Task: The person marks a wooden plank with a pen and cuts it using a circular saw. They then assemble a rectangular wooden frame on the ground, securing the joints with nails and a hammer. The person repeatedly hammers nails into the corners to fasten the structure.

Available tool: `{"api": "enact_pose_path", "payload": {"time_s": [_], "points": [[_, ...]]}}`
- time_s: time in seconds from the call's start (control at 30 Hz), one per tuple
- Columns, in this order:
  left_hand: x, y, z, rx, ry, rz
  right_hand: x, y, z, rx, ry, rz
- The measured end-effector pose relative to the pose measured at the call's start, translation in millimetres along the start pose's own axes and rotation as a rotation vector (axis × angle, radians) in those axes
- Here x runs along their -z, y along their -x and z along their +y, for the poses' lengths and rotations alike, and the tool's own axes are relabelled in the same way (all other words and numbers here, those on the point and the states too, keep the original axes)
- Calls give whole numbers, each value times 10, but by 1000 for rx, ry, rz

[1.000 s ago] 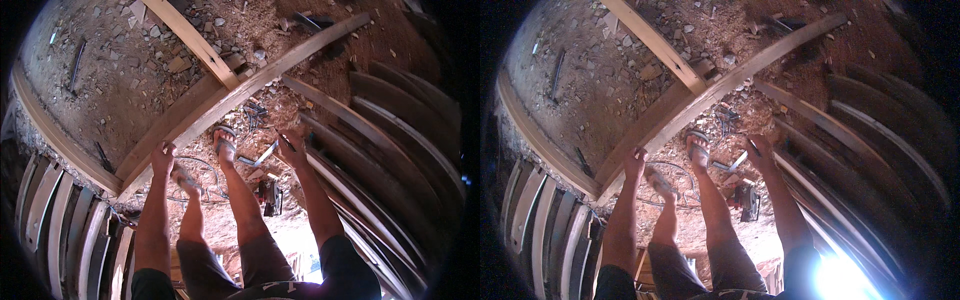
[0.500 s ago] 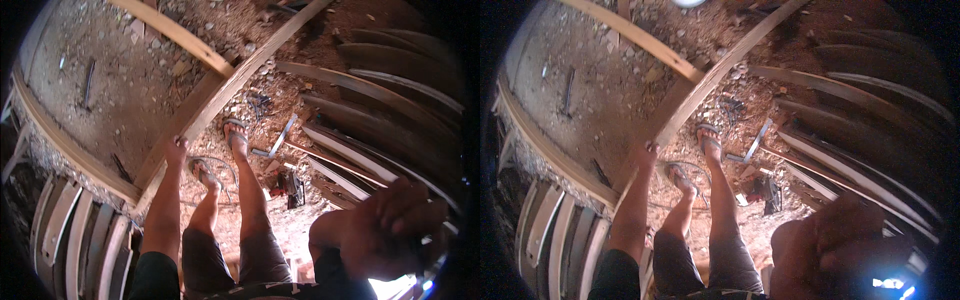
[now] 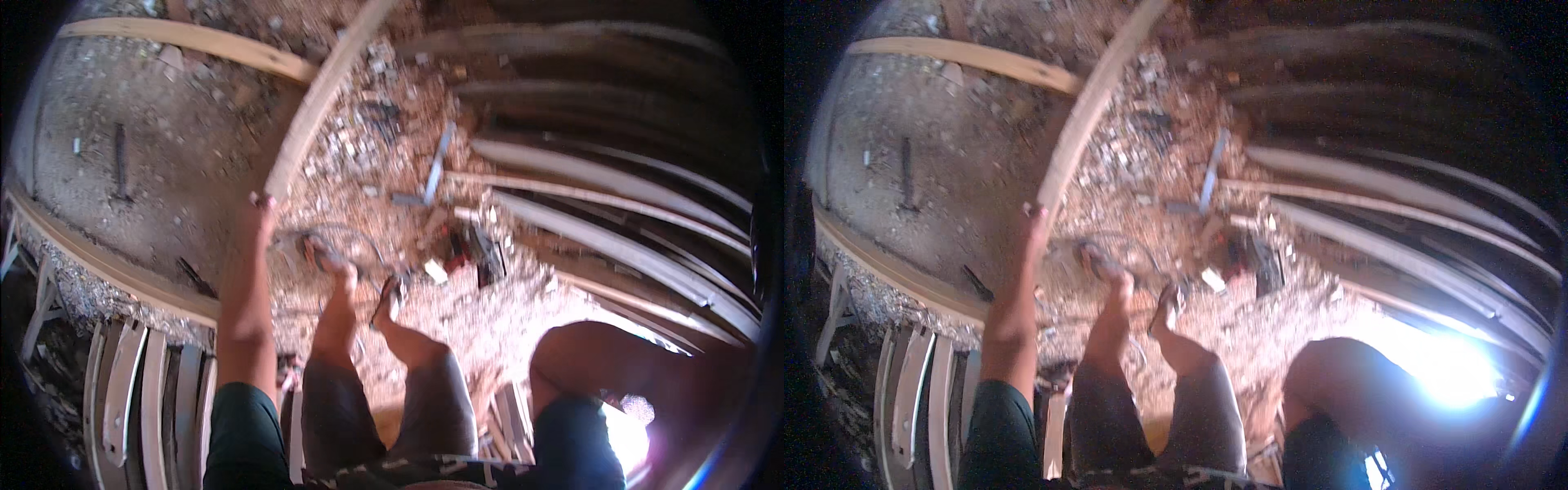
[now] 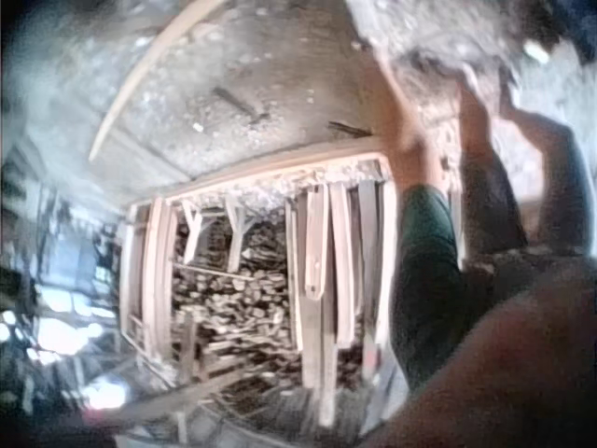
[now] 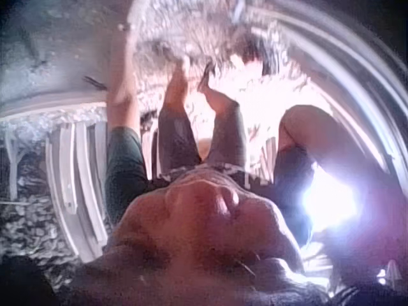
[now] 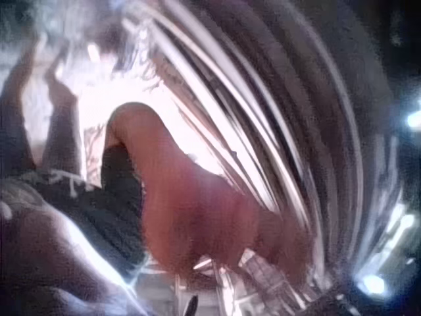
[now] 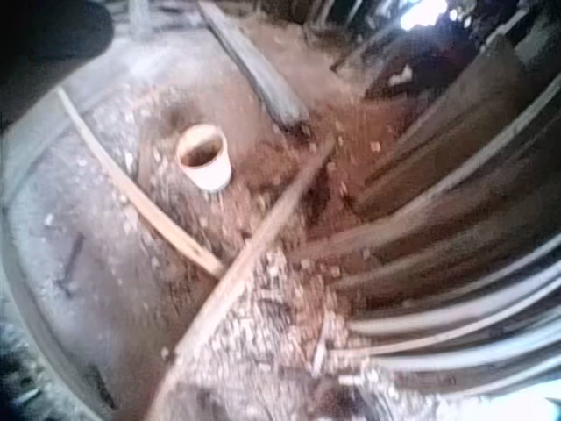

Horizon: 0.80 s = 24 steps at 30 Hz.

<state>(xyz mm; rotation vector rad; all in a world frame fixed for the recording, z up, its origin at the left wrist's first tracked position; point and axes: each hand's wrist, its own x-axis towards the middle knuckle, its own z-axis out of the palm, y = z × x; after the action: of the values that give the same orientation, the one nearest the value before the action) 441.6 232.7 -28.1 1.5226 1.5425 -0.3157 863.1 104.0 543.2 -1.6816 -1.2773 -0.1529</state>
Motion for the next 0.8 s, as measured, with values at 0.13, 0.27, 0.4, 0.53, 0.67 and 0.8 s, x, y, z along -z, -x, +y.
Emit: {"api": "enact_pose_path", "payload": {"time_s": [0.13,0.27,0.4,0.53,0.67,0.8], "points": [[-51,-311,-507,-102,45,61,-264,1532,1394,-590,71,-240],[-9,-237,-426,-87,-49,105,-644,4135,2243,-1219,354,-1025],[167,-163,-359,-125,-35,10,-553,5947,2511,-1151,519,-1057],[142,-90,-139,-150,105,115,-448,6742,2676,-998,613,-1214],[155,-31,-33,-158,197,72,-190,7023,2876,-1393,757,-1204],[136,107,131,-100,78,163,198,6541,2463,-1451,709,-1214]]}}
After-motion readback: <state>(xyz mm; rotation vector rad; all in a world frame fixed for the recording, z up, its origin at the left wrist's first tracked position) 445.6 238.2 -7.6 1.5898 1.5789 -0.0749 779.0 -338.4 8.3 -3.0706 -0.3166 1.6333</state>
